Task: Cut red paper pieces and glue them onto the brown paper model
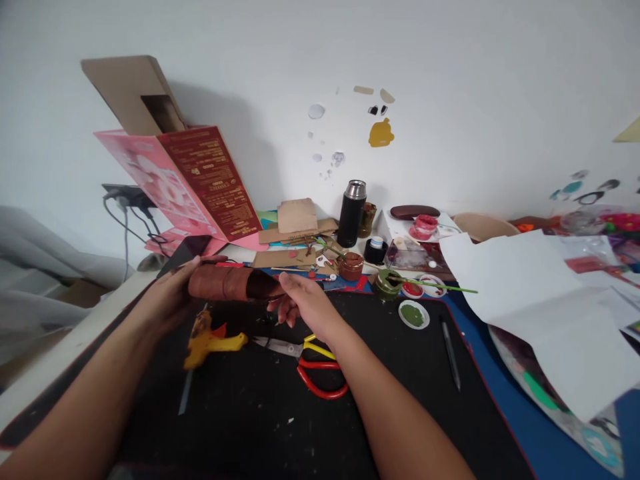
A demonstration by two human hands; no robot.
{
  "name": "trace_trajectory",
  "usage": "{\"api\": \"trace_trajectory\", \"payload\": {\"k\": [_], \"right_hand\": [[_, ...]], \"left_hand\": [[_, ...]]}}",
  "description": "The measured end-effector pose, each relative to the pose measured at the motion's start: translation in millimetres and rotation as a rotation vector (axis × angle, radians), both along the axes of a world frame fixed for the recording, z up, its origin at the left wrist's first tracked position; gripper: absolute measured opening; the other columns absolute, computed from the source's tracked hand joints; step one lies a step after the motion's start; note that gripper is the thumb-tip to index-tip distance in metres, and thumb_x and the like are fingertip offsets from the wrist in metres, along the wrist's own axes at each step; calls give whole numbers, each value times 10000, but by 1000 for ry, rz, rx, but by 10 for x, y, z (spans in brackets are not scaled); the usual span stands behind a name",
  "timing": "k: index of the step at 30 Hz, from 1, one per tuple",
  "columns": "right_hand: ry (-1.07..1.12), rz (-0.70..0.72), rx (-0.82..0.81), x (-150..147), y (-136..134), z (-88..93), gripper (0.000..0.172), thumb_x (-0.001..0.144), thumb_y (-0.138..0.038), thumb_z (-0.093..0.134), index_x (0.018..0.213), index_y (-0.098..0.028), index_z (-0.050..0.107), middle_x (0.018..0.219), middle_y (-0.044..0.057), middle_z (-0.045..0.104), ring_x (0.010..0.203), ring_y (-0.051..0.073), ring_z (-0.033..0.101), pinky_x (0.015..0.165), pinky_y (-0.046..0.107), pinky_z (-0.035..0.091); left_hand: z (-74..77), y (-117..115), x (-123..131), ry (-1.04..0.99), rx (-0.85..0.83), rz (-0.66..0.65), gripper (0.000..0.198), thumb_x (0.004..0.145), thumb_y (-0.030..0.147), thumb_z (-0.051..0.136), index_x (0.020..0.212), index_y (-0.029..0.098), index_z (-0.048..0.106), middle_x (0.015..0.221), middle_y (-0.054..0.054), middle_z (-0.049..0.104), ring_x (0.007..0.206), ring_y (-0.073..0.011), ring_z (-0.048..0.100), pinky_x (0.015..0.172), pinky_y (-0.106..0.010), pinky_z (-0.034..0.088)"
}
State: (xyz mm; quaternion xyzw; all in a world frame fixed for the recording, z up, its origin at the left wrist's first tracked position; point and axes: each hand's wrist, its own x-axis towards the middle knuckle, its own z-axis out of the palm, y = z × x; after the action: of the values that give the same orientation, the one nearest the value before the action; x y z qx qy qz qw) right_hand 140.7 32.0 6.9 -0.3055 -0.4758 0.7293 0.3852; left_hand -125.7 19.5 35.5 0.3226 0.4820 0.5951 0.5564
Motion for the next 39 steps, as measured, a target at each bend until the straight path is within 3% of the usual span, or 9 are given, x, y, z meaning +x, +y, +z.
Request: {"api": "trace_trajectory", "payload": {"k": [6, 12, 18, 23, 28, 34, 39], "right_hand": [[-13, -34, -3, 14, 39, -7, 696, 846, -846, 669, 974, -162, 695, 752, 73, 765, 503, 128, 621, 387, 193, 404], [-75, -95, 45, -1, 46, -33, 736, 874, -819, 661, 1201, -162, 707, 734, 33, 734, 485, 123, 608, 390, 196, 400], [-147, -209, 128, -28, 44, -62, 671, 853, -787, 688, 1090, -160, 706, 678, 5, 691, 467, 116, 569, 390, 204, 381], [-241, -325, 244, 5, 2, 27, 520, 884, -692, 703, 942, -175, 707, 557, -30, 607, 440, 119, 519, 412, 222, 358], [-355, -422, 376, 69, 11, 85, 483, 937, -655, 653, 888, -179, 718, 453, -60, 518, 413, 120, 459, 456, 239, 352], [-536, -382, 450, 36, 34, -105, 349, 979, -518, 625, 879, -191, 695, 512, -74, 509, 457, 131, 496, 512, 248, 368], [-1048, -206, 733, -37, -2, -34, 171, 1014, -333, 662, 973, -201, 763, 761, 9, 736, 703, 172, 664, 652, 269, 420]], "left_hand": [[6, 72, 13, -116, -64, 97, 173, 923, 249, 693, 946, 102, 782, 854, -103, 802, 672, -193, 753, 639, -257, 623], [84, 55, 61, -194, -111, 110, 209, 952, 153, 561, 992, 120, 763, 897, -107, 807, 675, -183, 754, 583, -242, 632], [78, 40, 114, -265, -131, 142, 198, 978, 170, 547, 918, 138, 733, 859, -104, 789, 703, -204, 758, 595, -291, 658], [64, 32, 174, -294, -128, 107, 174, 983, 176, 560, 932, 151, 724, 894, -106, 788, 734, -215, 762, 604, -306, 664], [39, 31, 239, -293, -118, 109, 208, 1011, 191, 529, 951, 144, 722, 895, -106, 777, 733, -208, 754, 606, -300, 663], [31, 35, 263, -325, -105, 125, 215, 1002, 178, 539, 870, 150, 707, 872, -102, 774, 708, -203, 744, 595, -298, 663], [-2, 35, 258, -356, -61, 118, 226, 1013, 199, 534, 888, 151, 717, 877, -95, 777, 700, -200, 750, 584, -286, 656]]}}
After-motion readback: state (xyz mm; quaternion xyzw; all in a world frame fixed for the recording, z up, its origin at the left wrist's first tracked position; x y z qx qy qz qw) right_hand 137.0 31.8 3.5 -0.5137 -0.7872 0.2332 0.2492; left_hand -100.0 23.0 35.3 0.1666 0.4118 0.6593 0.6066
